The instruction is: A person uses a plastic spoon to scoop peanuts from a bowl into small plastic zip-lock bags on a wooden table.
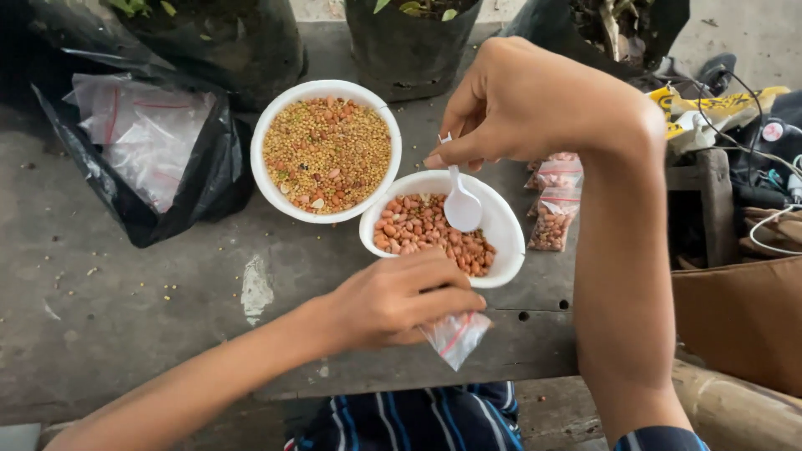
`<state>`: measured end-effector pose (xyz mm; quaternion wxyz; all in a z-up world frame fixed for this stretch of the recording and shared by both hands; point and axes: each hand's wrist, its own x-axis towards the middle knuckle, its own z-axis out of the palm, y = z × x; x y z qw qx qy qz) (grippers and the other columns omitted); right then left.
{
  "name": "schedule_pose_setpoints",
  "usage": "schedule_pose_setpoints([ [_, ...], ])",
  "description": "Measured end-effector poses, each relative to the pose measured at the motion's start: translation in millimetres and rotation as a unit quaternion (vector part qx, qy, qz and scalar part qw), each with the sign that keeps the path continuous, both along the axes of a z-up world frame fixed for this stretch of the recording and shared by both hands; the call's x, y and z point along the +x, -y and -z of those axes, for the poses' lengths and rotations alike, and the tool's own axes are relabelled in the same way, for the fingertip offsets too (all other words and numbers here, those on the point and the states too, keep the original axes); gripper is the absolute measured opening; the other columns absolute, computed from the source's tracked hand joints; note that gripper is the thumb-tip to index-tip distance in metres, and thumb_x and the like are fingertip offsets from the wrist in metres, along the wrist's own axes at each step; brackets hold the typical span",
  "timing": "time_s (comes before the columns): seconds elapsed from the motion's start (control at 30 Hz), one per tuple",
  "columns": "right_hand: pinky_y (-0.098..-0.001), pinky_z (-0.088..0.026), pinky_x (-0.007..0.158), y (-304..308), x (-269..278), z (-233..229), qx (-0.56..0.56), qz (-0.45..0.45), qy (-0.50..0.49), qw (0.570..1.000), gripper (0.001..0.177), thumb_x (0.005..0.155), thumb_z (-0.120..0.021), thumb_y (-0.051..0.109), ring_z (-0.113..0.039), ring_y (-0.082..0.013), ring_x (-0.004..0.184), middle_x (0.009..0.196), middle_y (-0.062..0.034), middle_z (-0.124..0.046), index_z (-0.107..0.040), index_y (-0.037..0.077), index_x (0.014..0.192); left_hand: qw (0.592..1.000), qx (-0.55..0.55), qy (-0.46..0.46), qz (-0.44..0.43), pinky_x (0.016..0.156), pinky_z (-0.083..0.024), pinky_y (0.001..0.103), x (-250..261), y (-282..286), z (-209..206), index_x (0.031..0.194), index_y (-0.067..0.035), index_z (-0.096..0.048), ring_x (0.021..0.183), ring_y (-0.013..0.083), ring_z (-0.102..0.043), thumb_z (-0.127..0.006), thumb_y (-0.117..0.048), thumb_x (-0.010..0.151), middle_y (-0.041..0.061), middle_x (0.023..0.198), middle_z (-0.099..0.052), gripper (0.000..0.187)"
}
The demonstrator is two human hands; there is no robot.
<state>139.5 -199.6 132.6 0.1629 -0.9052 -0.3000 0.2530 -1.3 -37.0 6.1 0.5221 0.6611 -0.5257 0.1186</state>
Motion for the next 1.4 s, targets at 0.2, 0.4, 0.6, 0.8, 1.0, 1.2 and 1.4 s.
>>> schedule_pose_setpoints([
  [0.2, -0.0259, -0.038, 0.047, 3.6, -3.7, -3.6, 0.052, -0.016, 0.033, 0.998, 0.020, 0.087, -0.084, 0.029, -0.046, -0.0033, 0.050, 0.054, 0.0032, -0.071, -0.084, 0.014, 0.074, 0.998, -0.010, 0.046, -0.042, 0.061, -0.056, 0.033, -11.0, 2.0, 21.4, 0.101, 0.004, -0.067, 0.073, 0.0246, -0.063, -0.083, -0.003, 0.093, 0.015, 0.089, -0.068, 0.019],
  [0.4, -0.0268, -0.040, 0.054, -2.1, 5.0, 5.7, 0.025, -0.021, 0.021, 0.999, 0.020, 0.087, -0.079, 0.028, -0.047, -0.0032, 0.050, 0.057, 0.0057, -0.075, -0.082, 0.015, 0.072, 0.995, -0.016, -0.101, 0.004, 0.066, -0.053, 0.039, -47.7, -6.2, -6.9, 0.101, 0.004, -0.062, 0.072, 0.0279, -0.063, -0.060, -0.007, 0.106, 0.013, 0.092, -0.066, 0.012],
  [0.6, -0.0271, -0.041, 0.054, 0.7, 11.3, 10.1, 0.018, -0.020, 0.011, 1.000, 0.018, 0.086, -0.082, 0.029, -0.052, -0.0032, 0.052, 0.059, 0.0050, -0.075, -0.084, 0.015, 0.075, 0.730, -0.067, -0.674, -0.092, 0.050, -0.062, 0.026, -92.9, -11.0, 26.6, 0.103, 0.005, -0.074, 0.075, 0.0183, -0.078, -0.059, -0.024, 0.099, 0.014, 0.098, -0.079, 0.033],
  [0.8, -0.0283, -0.039, 0.051, 4.1, 13.7, 10.7, 0.014, -0.015, 0.006, 1.000, 0.022, 0.088, -0.081, 0.031, -0.048, -0.0050, 0.050, 0.057, 0.0036, -0.074, -0.082, 0.014, 0.075, 0.690, -0.133, -0.690, -0.171, 0.060, -0.078, 0.036, -103.3, -27.7, 13.3, 0.089, -0.001, -0.077, 0.119, 0.0421, -0.077, -0.061, -0.027, 0.096, 0.024, 0.157, -0.050, 0.031],
  [1.0, -0.0253, -0.041, 0.051, 2.7, 12.0, 8.4, 0.011, -0.010, -0.005, 1.000, 0.020, 0.087, -0.080, 0.030, -0.053, -0.0017, 0.051, 0.061, 0.0047, -0.078, -0.083, 0.014, 0.076, 0.628, -0.235, -0.716, -0.196, 0.082, -0.073, 0.057, -97.1, -17.3, 23.3, 0.079, -0.004, -0.071, 0.133, 0.0517, -0.060, -0.059, -0.031, 0.097, 0.025, 0.158, -0.049, 0.035],
  [1.2, -0.0248, -0.042, 0.050, 9.1, 15.0, 10.0, 0.022, 0.009, 0.002, 1.000, 0.021, 0.086, -0.084, 0.031, -0.059, -0.0012, 0.055, 0.064, 0.0023, -0.078, -0.083, 0.012, 0.078, 0.623, -0.279, -0.695, -0.227, 0.095, -0.067, 0.064, -86.7, -13.8, 34.1, 0.080, 0.000, -0.068, 0.040, 0.0121, -0.048, -0.056, -0.028, 0.102, 0.002, 0.044, -0.039, 0.038],
  [1.4, -0.0206, -0.054, 0.055, 11.8, 12.5, 1.2, 0.028, 0.079, -0.033, 0.996, 0.018, 0.089, -0.081, 0.022, -0.072, -0.0038, 0.060, 0.067, -0.0036, -0.080, -0.083, 0.007, 0.080, 0.729, -0.271, -0.607, -0.164, 0.105, -0.057, 0.056, -60.7, -9.9, 16.6, 0.086, -0.005, -0.068, 0.141, 0.0457, -0.052, -0.054, -0.026, 0.103, 0.027, 0.161, -0.042, 0.030],
])
